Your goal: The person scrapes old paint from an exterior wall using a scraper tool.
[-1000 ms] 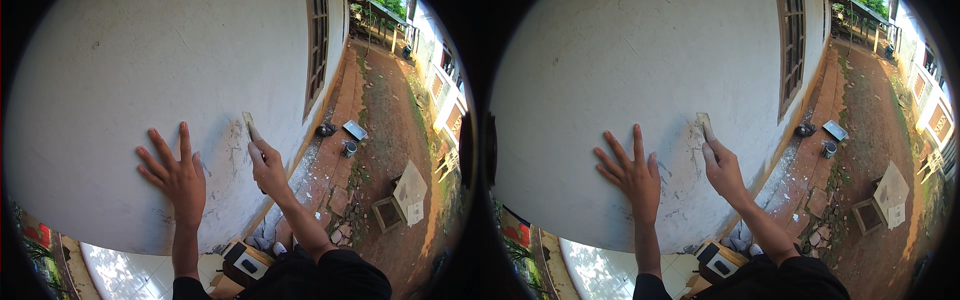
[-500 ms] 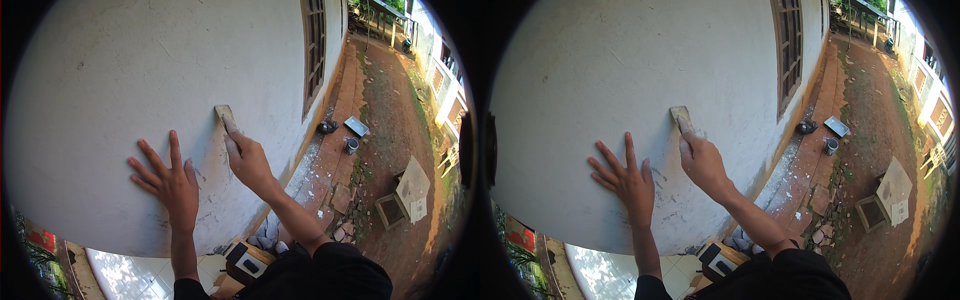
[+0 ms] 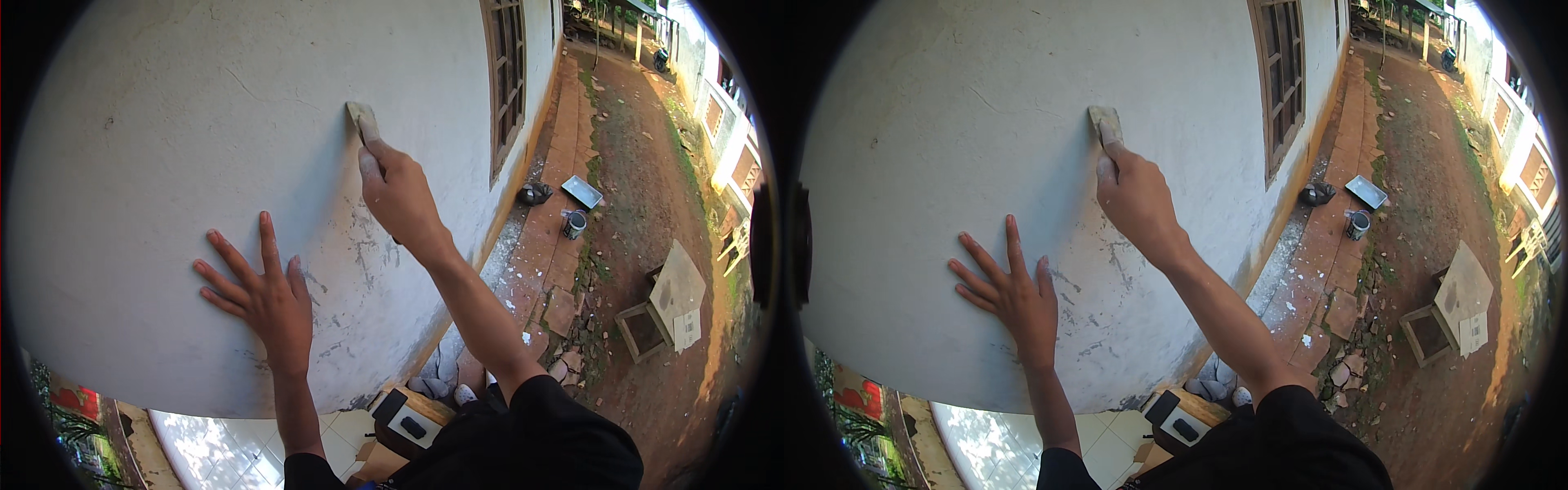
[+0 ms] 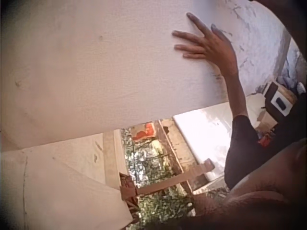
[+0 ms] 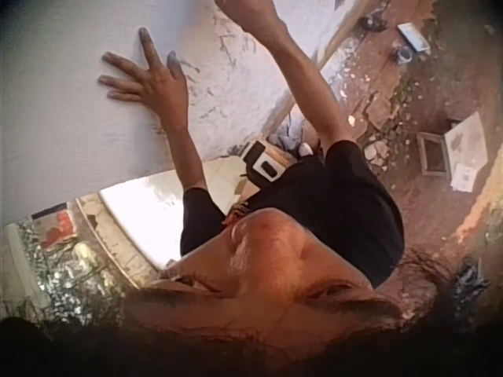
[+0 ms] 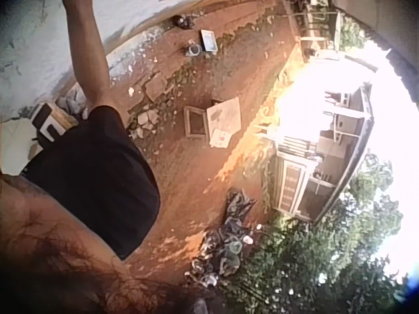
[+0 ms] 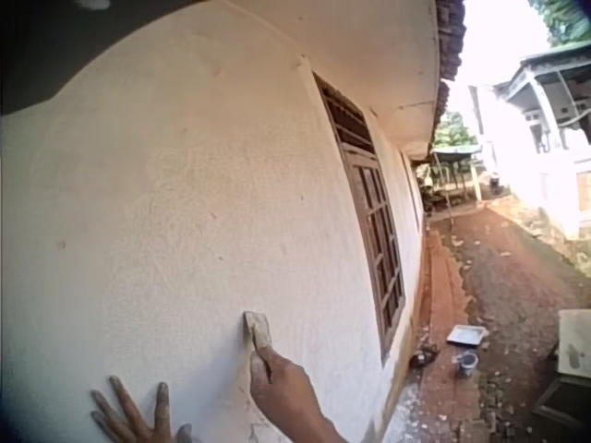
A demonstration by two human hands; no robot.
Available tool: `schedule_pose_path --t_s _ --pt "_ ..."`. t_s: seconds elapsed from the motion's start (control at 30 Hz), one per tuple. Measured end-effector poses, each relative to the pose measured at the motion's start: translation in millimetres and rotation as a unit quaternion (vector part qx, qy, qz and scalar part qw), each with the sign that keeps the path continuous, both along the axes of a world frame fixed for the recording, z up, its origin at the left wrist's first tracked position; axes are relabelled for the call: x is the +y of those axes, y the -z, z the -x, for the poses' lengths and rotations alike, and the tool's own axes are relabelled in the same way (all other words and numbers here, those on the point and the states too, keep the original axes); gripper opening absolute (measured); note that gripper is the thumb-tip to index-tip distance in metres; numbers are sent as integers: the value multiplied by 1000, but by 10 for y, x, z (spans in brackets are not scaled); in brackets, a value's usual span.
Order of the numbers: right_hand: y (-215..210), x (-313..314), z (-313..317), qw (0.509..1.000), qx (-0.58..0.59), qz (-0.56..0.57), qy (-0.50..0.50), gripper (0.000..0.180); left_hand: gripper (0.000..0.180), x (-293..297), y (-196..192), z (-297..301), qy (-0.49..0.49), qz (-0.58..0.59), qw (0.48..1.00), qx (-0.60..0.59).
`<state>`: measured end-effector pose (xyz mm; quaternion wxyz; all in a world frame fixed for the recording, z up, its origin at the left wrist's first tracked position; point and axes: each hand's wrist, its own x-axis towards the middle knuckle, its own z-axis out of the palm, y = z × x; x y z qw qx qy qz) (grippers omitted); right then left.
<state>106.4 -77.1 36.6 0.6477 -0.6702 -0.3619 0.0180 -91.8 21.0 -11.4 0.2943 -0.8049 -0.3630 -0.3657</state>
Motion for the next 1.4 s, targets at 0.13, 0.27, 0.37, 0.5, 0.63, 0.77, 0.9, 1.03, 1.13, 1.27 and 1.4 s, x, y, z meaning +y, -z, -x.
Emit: schedule_pose_path --t_s 0.13,0.27,0.37,0.5,0.63,0.77,0.9,1.03,1.13,1.27,1.4 --pt "-438 115 -597 992 79 -97 -7 33 93 21 4 -21 10 -17 1000 -6" --pt "-169 10 -1227 822 437 -332 -154 24 94 -2 -6 -52 9 -16 1000 -1" --pt "454 -242 -1073 793 496 -311 -167 15 88 -5 12 -66 8 -8 1000 -7" --pt "870 -341 -343 965 233 -79 -94 51 90 -22 -14 -19 -1 -17 1000 -10" --pt "876 -93 -99 996 69 -3 -58 48 92 -23 8 -35 -3 -10 1000 -10" --pt "509 129 -348 999 -34 -29 19 39 91 -15 17 -27 -2 -3 1000 -12" --pt "252 -60 -279 999 36 12 -14 39 91 -30 -16 -13 1 -14 1000 -12" --pt "521 8 -137 1000 -15 -11 -8 40 91 0 19 -11 -14 -5 1000 1" --pt "11 -35 -514 1000 26 5 -1 37 92 -13 -13 -29 -11 -2 1000 4" --pt "356 -69 -344 998 53 -3 -17 37 90 -33 -28 -13 -18 5 1000 5" --pt "947 -125 264 995 -83 -45 -19 42 88 -41 -16 13 -32 4 999 15"
